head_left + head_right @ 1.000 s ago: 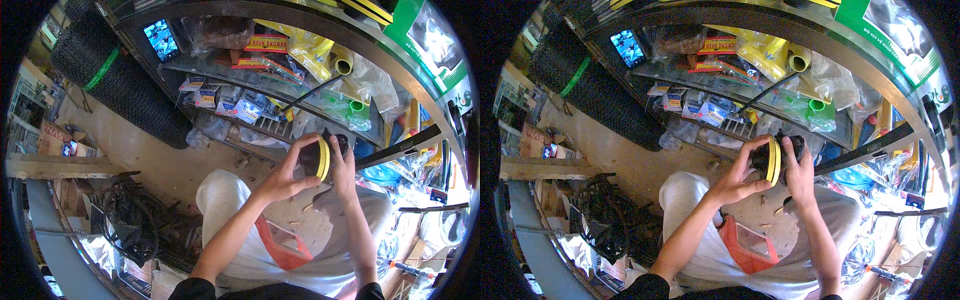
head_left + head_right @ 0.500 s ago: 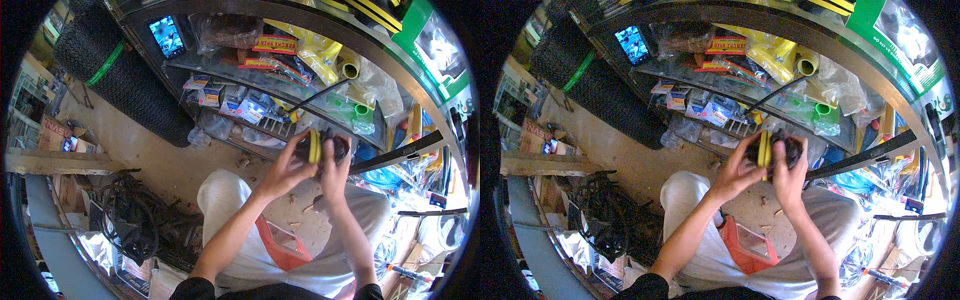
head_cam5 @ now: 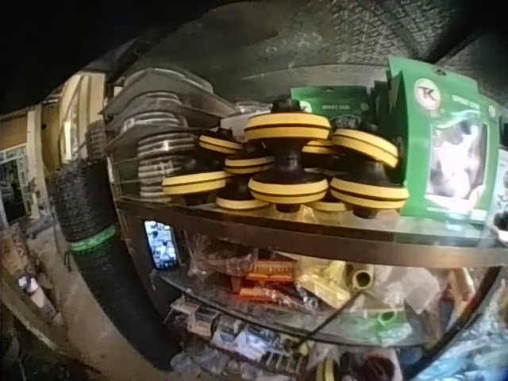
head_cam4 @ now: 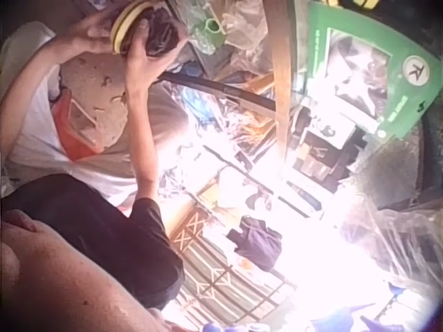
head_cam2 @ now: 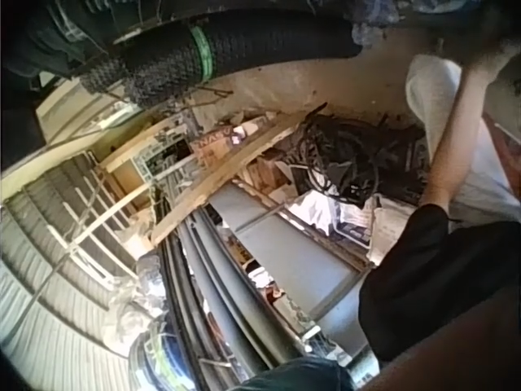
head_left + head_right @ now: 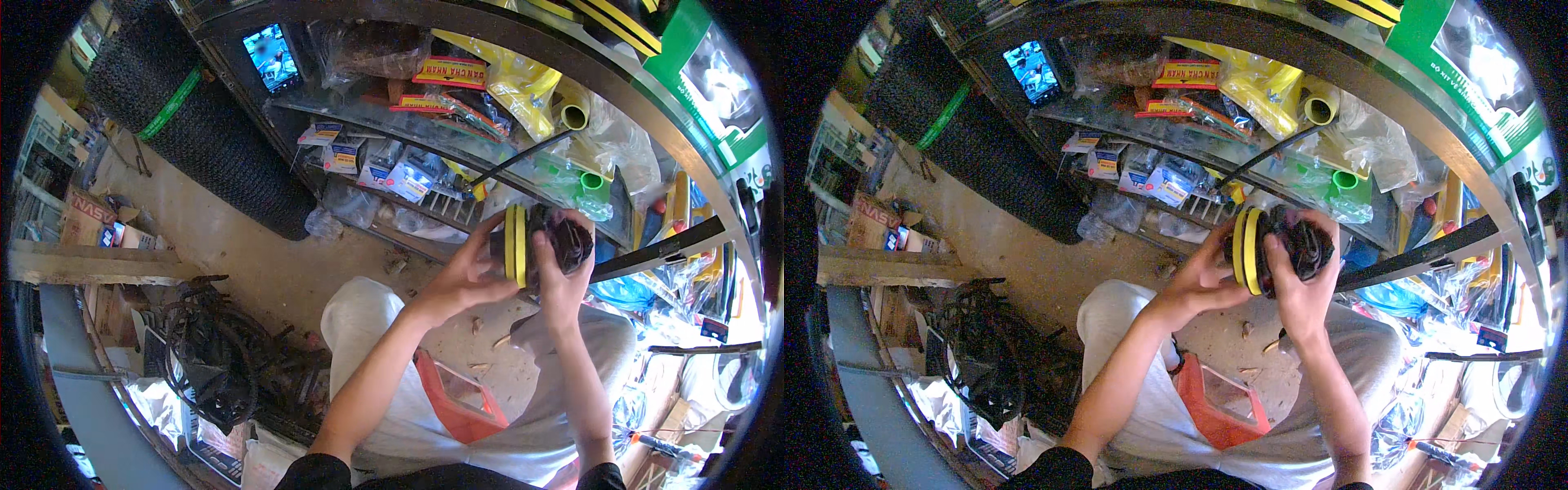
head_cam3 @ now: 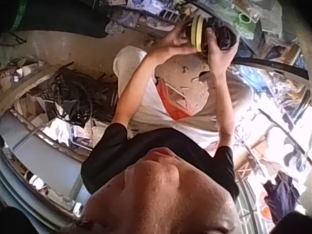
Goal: Assemble a yellow and black circular hardware component, possibly a polishing pad holder or similar tool part, by inserting and tightening a screw.
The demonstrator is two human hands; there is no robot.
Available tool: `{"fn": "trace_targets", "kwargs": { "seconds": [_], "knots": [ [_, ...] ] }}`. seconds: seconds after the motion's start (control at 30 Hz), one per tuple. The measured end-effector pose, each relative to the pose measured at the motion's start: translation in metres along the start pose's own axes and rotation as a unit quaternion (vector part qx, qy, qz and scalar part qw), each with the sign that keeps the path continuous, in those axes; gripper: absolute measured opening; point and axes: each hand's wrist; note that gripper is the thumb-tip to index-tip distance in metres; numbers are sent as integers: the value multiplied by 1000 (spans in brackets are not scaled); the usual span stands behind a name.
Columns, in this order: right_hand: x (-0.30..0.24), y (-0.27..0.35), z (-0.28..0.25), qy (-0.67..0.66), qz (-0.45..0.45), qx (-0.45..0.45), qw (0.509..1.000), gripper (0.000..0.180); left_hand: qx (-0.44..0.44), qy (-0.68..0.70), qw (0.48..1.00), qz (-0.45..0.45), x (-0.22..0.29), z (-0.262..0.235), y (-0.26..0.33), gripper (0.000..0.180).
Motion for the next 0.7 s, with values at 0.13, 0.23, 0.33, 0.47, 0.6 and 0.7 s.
{"fn": "trace_targets", "kwargs": {
  "seconds": [0.13, 0.23, 0.33, 0.47, 0.6, 0.7],
  "knots": [
    [-4, 3, 4, 5, -62, -46, 997, 34, 95, 64, 993, 2, 7, -3, 3, 75],
    [13, 2, 10, 83, -93, -67, 990, 31, 97, 16, 995, 32, 7, -4, 0, 69],
    [9, 3, 11, 30, 44, -76, 996, 28, 63, -143, 982, 107, 5, 0, 5, 71],
    [12, -12, 3, -112, 346, -148, 920, 36, -78, -434, 868, 228, -2, -8, -1, 80],
    [16, -5, 2, 41, 118, -139, 982, 33, 28, -393, 895, 210, -8, -6, -1, 74],
    [0, -3, 3, 83, -73, -135, 985, 34, 141, 16, 988, 61, -12, -12, -1, 65]
  ]
}}
Point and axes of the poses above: each hand's wrist, its own y-axis away from the middle knuckle, its own z-axis out of the palm, x = y × z, and after that the axes turned 15 degrees about y, right-handed
